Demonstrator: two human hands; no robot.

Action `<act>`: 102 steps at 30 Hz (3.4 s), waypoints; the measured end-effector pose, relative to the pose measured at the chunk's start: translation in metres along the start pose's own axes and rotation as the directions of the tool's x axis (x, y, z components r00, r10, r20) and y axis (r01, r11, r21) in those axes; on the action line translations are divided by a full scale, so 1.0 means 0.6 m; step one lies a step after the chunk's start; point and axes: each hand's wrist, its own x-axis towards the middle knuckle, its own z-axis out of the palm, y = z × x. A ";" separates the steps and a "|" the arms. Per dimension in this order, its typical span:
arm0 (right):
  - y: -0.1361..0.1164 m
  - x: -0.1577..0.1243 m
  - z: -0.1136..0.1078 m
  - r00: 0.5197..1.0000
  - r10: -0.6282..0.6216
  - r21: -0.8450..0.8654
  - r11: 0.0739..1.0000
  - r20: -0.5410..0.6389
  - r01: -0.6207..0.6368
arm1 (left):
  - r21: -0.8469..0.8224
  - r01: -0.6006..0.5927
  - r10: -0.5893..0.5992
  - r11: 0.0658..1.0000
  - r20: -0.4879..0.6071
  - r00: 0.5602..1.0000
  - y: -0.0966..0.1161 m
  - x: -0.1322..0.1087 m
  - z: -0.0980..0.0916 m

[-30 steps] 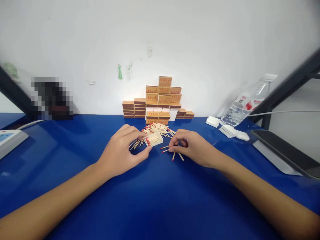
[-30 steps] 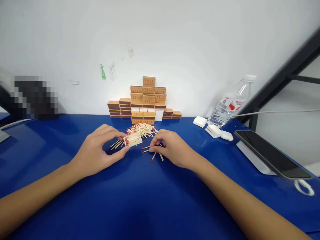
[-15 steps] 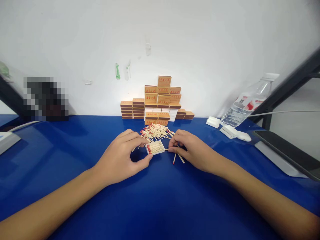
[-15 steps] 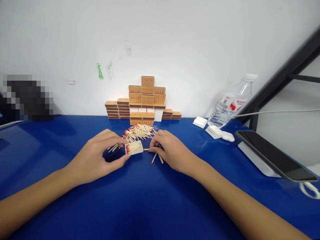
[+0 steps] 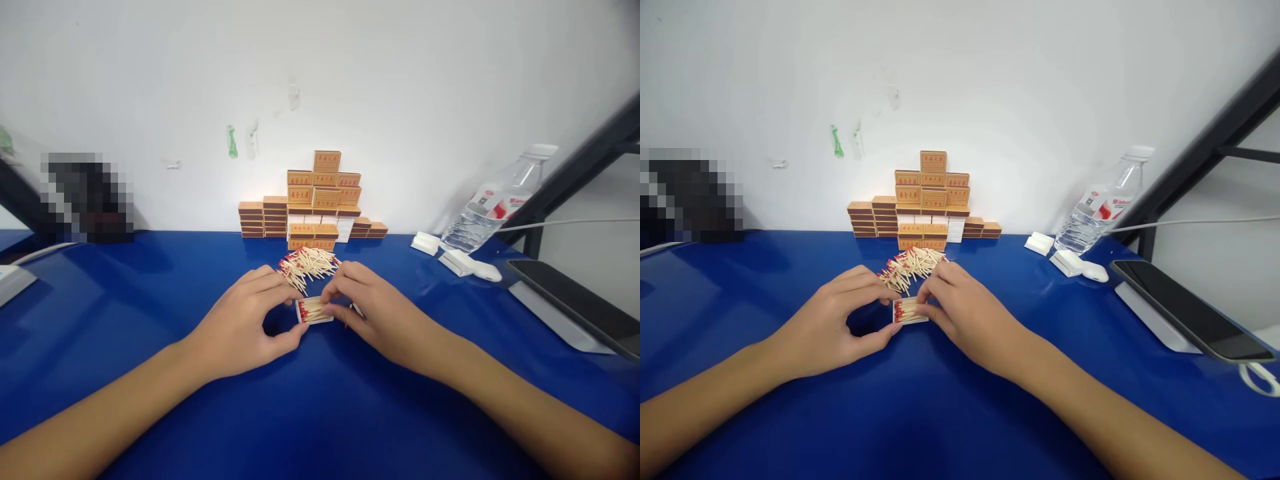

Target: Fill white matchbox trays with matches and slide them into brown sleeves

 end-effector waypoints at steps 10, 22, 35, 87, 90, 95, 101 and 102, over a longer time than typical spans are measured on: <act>0.031 -0.004 -0.060 0.955 0.073 0.058 0.994 0.287 -0.093 | 0.021 0.024 -0.024 0.999 -0.029 0.999 -0.003 0.002 0.000; 0.051 -0.007 -0.049 0.951 0.066 0.084 0.992 0.303 -0.096 | 0.023 0.011 -0.010 1.000 -0.025 1.000 -0.006 -0.001 -0.002; -0.017 0.000 -0.005 1.000 0.000 -0.017 1.000 -0.029 -0.001 | -0.009 -0.023 0.023 1.000 -0.027 0.999 0.012 0.002 0.003; -0.009 -0.003 -0.034 0.996 0.021 -0.104 0.994 0.082 -0.012 | -0.025 -0.050 0.051 0.998 0.057 0.997 0.020 -0.001 0.002; 0.016 -0.003 -0.047 0.982 0.155 -0.220 0.959 -0.110 -0.176 | -0.042 -0.054 0.054 0.998 0.012 0.998 0.023 0.001 0.001; 0.051 0.000 -0.032 0.894 0.446 -0.252 0.862 -0.031 -0.439 | -0.063 -0.060 0.061 0.996 0.017 0.998 0.026 -0.001 0.000; 0.041 -0.002 -0.032 0.932 0.358 -0.188 0.920 0.047 -0.344 | -0.009 -0.009 0.010 1.000 0.015 1.000 0.018 -0.003 0.004; 0.033 -0.003 -0.034 0.954 0.296 -0.144 0.947 0.041 -0.288 | -0.003 0.000 0.001 1.000 0.020 1.000 0.017 -0.003 0.004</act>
